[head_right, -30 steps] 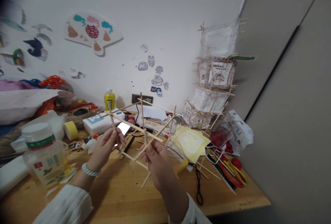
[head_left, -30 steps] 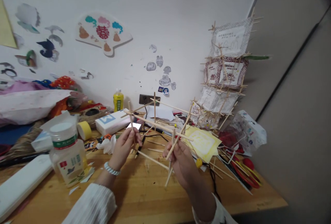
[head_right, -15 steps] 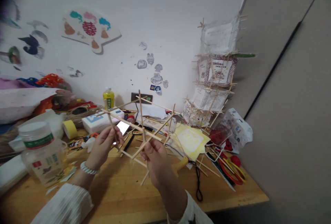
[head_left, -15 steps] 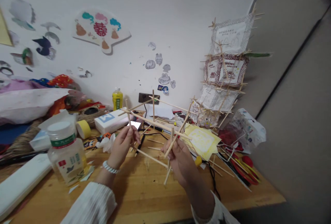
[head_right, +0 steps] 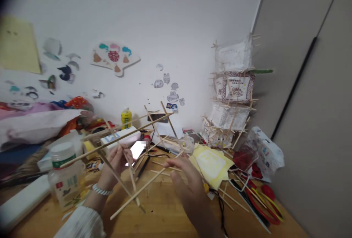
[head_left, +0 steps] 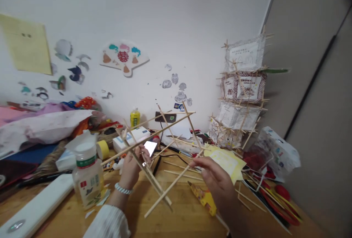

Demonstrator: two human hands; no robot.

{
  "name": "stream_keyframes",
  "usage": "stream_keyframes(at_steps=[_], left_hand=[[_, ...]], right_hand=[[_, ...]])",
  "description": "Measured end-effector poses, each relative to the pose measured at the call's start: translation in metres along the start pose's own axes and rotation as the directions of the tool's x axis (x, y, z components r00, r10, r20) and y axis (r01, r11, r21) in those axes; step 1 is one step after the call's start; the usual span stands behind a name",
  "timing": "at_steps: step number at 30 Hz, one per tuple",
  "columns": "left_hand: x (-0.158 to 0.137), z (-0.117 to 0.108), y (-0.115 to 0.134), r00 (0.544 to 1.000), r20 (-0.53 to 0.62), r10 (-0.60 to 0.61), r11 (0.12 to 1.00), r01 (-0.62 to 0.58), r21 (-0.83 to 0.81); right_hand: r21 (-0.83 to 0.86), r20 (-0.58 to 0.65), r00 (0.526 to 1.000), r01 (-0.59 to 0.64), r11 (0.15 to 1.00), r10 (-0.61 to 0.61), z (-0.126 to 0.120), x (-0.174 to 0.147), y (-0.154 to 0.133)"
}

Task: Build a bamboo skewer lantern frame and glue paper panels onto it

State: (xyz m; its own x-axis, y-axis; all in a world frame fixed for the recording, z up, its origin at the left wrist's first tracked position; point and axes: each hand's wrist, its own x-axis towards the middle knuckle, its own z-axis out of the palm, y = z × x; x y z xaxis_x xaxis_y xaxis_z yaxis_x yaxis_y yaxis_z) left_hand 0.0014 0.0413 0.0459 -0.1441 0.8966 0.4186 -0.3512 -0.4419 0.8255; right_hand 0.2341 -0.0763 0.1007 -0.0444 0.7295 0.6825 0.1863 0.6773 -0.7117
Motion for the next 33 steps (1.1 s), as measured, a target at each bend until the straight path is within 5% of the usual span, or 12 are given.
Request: stream_keyframes(at_steps=[7,13,19,23,33], left_hand=[[0.004,-0.005,-0.014,0.995,0.070,-0.064,0.998,0.066,-0.024],[0.000,0.000,-0.016,0.973,0.177,-0.151,0.988,0.155,-0.010],[-0.002,0.002,-0.021,0.942,0.261,-0.212,0.976,0.215,0.019],[0.000,0.001,-0.026,0.928,0.298,-0.224,0.974,0.227,0.026],[0.000,0.000,-0.026,0.918,0.324,-0.227,0.974,0.215,0.073]], right_hand=[[-0.140,-0.159,0.971,0.156,0.978,-0.178,-0.010,-0.002,-0.003],[-0.058,-0.291,0.957,-0.036,0.998,0.018,-0.027,0.038,0.015],[0.240,-0.100,0.981,-0.138,0.961,0.166,-0.025,0.056,0.021],[0.377,-0.083,0.975,-0.160,0.912,0.205,-0.021,0.052,0.023],[0.317,-0.130,0.972,-0.146,0.937,0.195,-0.023,0.049,0.029]])
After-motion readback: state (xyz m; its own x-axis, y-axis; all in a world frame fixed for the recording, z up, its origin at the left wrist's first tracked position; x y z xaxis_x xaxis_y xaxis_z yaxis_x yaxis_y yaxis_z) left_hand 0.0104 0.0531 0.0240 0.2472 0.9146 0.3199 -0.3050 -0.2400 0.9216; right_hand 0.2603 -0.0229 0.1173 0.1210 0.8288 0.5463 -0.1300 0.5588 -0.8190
